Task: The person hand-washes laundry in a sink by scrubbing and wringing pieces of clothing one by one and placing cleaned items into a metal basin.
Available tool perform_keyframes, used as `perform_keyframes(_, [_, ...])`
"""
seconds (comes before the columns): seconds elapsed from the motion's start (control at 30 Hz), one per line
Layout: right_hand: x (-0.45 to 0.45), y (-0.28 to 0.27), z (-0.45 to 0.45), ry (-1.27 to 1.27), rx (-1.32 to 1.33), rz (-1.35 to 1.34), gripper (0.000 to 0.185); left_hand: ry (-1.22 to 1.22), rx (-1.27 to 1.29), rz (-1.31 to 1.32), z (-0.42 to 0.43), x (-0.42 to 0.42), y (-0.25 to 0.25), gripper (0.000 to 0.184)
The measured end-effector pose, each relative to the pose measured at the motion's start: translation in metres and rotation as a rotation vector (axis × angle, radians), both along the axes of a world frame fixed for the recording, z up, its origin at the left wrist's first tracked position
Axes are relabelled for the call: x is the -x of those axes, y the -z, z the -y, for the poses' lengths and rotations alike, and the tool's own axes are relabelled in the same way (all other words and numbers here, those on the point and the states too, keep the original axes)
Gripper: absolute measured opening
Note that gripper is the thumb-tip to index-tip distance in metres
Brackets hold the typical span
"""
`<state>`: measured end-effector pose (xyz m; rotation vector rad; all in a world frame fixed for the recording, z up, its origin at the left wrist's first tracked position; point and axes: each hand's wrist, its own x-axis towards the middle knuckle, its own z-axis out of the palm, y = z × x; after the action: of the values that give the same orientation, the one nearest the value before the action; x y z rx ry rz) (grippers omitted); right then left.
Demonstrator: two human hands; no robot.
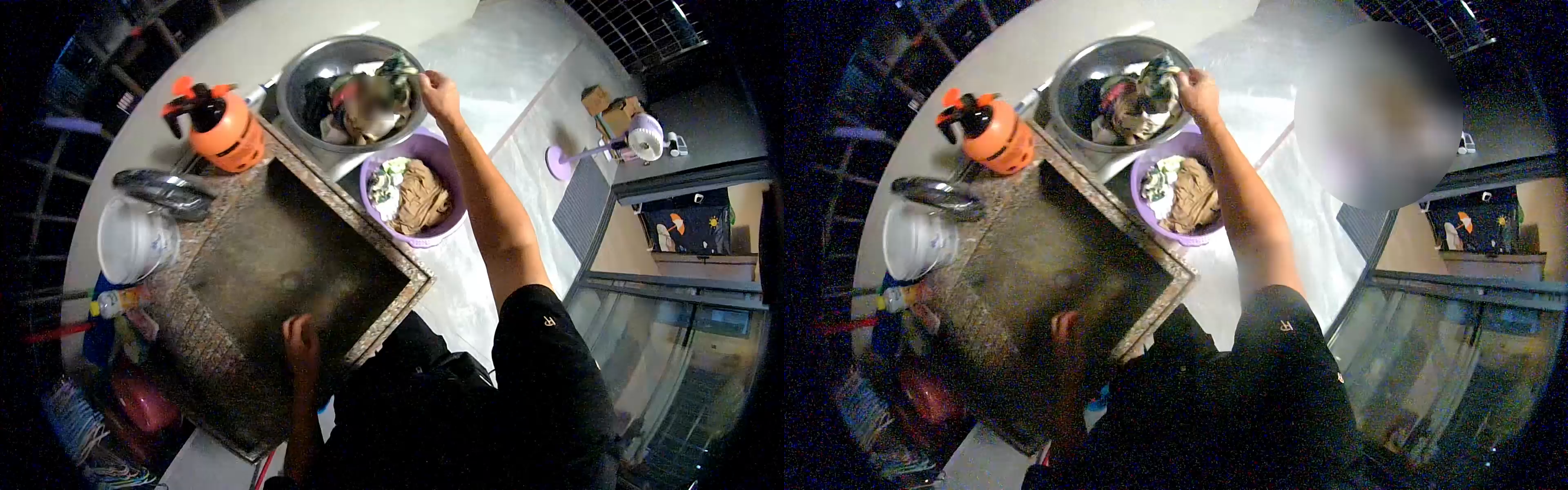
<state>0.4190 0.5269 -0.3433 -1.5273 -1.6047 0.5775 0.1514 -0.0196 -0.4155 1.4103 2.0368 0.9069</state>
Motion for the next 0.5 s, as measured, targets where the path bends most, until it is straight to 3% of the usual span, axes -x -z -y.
perform_keyframes(0.07, [-0.031, 0.033, 0.000, 0.052, -0.026, -0.044, 0.038, 0.013, -0.040, 0.040, -0.072, -0.036, -0.030, 0.023])
perform_keyframes(0.13, [-0.067, 0.088, 0.021, 0.043, 0.068, -0.007, 0.035, 0.092, -0.086, -0.013, -0.129, -0.052, -0.024, 0.027])
perform_keyframes(0.2, [-0.098, 0.131, 0.052, -0.022, 0.359, 0.246, 0.029, 0.115, -0.214, -0.039, -0.188, -0.072, -0.032, 0.029])
perform_keyframes(0.27, [-0.126, 0.215, 0.081, -0.092, 0.399, 0.263, 0.027, 0.192, -0.265, -0.083, -0.240, -0.084, -0.029, 0.030])
perform_keyframes(0.3, [-0.139, 0.264, 0.090, -0.130, 0.585, 0.255, 0.027, 0.252, -0.295, -0.101, -0.260, -0.089, -0.023, 0.030])
perform_keyframes(0.33, [-0.125, 0.272, 0.099, -0.068, 0.739, 0.407, 0.028, 0.300, -0.263, -0.198, -0.277, -0.094, -0.023, 0.028])
perform_keyframes(0.37, [-0.127, 0.273, 0.113, -0.203, 0.743, 0.399, 0.032, 0.348, -0.233, -0.294, -0.291, -0.101, -0.020, 0.027])
perform_keyframes(0.5, [-0.073, 0.311, 0.116, -0.310, 0.804, 0.186, 0.075, 0.292, -0.223, -0.402, -0.301, -0.112, -0.004, 0.019])
